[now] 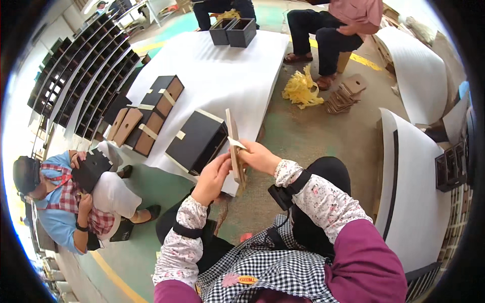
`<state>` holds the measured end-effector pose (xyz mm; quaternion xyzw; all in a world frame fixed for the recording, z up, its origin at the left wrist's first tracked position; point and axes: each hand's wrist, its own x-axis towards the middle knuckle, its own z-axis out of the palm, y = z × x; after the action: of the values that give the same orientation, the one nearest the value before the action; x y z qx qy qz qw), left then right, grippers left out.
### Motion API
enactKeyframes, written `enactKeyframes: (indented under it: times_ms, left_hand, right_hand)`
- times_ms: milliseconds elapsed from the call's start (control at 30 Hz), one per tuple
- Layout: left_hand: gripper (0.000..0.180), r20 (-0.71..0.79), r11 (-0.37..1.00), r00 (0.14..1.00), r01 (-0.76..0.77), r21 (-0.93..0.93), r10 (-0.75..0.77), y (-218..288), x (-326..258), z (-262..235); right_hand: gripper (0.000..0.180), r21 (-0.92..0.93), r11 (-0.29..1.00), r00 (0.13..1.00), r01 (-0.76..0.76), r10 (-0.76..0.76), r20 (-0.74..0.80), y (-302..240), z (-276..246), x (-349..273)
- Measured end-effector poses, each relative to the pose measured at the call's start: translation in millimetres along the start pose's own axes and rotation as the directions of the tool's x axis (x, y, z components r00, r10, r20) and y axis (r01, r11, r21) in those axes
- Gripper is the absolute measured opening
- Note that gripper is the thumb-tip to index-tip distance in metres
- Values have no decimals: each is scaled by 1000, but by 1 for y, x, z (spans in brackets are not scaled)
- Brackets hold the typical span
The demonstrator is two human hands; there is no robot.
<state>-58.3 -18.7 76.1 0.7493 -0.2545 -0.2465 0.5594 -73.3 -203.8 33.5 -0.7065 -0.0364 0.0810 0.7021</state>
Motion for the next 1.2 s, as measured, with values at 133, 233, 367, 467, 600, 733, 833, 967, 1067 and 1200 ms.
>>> enactKeyframes:
  times_ms: [133,233,367,467,600,733,833,967,1067,1200]
  left_hand:
    - [50,-15,996,1000,-21,-90,19,4,4,-4]
    - [47,-46,995,997,-63,82,67,3,3,2]
    - [44,-117,966,992,-64,-252,36,-13,13,-6]
    - [46,-242,953,970,-74,-294,0,-9,16,-12]
    - [49,-363,949,932,-106,-297,-9,-1,16,-18]
    - [44,-234,986,972,-67,-153,30,-25,19,-21]
    - [43,-110,974,993,5,-227,-30,-25,22,1]
    - [47,-60,986,996,59,-158,-70,-9,19,15]
    - [50,-214,975,975,-109,-192,66,-28,24,6]
    - [36,-221,950,975,-49,-309,-22,-12,22,-1]
  right_hand:
    - [24,-234,960,978,153,-182,-106,1,4,4]
    - [24,-374,921,981,112,-163,-107,-15,9,0]
    - [31,-241,954,979,176,-194,-55,-18,3,1]
    - [37,13,984,983,175,-174,-62,-21,-9,2]
    - [39,293,940,980,177,-142,-137,-38,-20,3]
    - [31,345,909,956,236,-152,-252,-40,-18,5]
    - [26,375,893,938,248,-124,-325,-31,-10,8]
    - [18,142,944,913,297,-237,-333,-15,-6,14]
    - [14,-55,950,915,309,-312,-255,-21,6,13]
    - [16,-113,952,940,285,-301,-163,-20,8,8]
